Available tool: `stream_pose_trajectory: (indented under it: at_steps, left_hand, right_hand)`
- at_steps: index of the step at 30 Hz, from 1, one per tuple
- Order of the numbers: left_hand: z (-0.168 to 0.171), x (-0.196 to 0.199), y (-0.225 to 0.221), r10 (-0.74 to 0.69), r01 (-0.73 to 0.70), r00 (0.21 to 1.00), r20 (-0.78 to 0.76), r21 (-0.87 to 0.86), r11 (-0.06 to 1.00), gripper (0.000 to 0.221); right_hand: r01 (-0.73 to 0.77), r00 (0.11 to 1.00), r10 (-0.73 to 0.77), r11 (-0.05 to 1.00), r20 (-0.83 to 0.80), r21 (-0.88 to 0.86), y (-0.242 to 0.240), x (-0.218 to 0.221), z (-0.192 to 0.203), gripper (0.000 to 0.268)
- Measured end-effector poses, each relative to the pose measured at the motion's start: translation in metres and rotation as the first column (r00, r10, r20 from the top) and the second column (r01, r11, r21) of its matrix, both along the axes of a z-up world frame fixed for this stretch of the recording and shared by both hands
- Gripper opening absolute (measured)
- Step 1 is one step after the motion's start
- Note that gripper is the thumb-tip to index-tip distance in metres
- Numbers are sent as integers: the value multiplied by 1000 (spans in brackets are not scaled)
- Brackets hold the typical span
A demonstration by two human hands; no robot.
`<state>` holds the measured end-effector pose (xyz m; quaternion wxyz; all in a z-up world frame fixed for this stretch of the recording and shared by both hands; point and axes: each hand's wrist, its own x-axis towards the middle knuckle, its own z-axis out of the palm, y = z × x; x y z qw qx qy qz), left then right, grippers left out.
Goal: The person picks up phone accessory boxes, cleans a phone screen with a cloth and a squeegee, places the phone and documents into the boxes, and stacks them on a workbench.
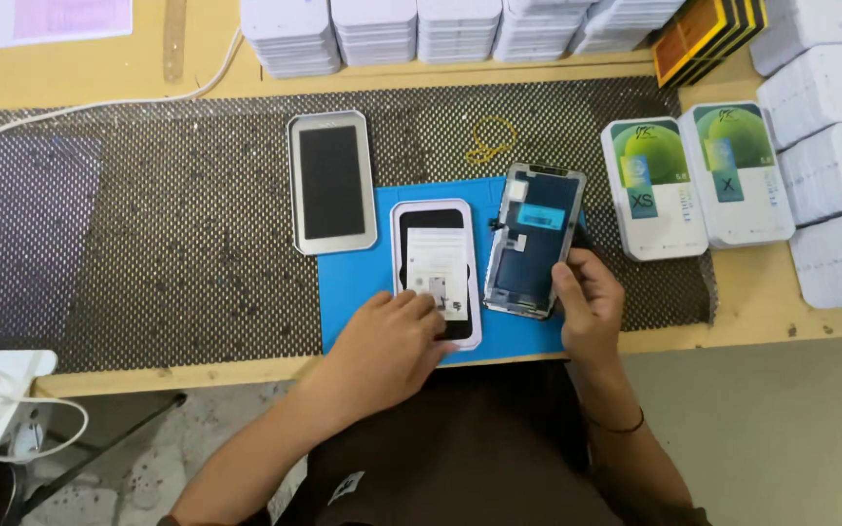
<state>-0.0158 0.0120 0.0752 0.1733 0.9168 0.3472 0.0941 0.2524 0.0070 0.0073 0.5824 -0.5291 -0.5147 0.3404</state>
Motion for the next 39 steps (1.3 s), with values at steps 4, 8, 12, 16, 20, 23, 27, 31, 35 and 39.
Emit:
stream_pose_trajectory:
  at_steps: [4, 8, 12, 16, 20, 23, 27, 31, 35, 39]
  left_hand:
    - [-16, 7, 10, 149, -169, 985, 93, 289, 942, 38]
    - [-31, 13, 16, 132, -129, 991, 17, 360, 924, 51]
    - [-51, 16, 11, 118, -101, 993, 7, 568, 817, 30]
    - [-18, -5, 3, 188, -229, 973, 133, 648, 726, 24]
    - [7, -39, -20, 373, -395, 912, 170, 610, 687, 27]
    - [2, -56, -31, 518, -476, 852, 82, 535, 698, 31]
    - [-19, -65, -33, 561, -513, 828, -19, 381, 770, 43]
    - [-28, -52, -22, 535, -575, 818, 210, 318, 754, 38]
    - [-31, -33, -11, 414, -519, 806, 422, 171, 837, 39]
    - [-16, -7, -7, 387, -386, 655, 649, -152, 910, 35]
  right_hand:
    - [-8, 1000, 8, 1000, 11, 9, -2, -10, 8, 18]
    - [-19, 999, 19, 1000, 28, 1, -2, -6, 2, 18]
    - [-21, 1000, 21, 1000, 22, -5, -1, -4, -3, 19]
    - [-19, 1000, 19, 1000, -8, -14, -1, -8, 5, 19]
    - [-55, 993, 62, 996, 98, -73, -4, -13, 19, 16]
    - [-85, 963, 112, 989, 247, -119, -3, -24, 41, 18]
    - [-90, 871, 108, 994, 480, -61, -3, -56, 81, 21]
    - [-31, 805, 6, 999, 594, 32, -3, -80, 89, 7]
    - [-73, 778, 77, 997, 624, -31, -2, -106, 93, 18]
    - [-116, 719, 110, 993, 687, -37, 2, -118, 83, 28]
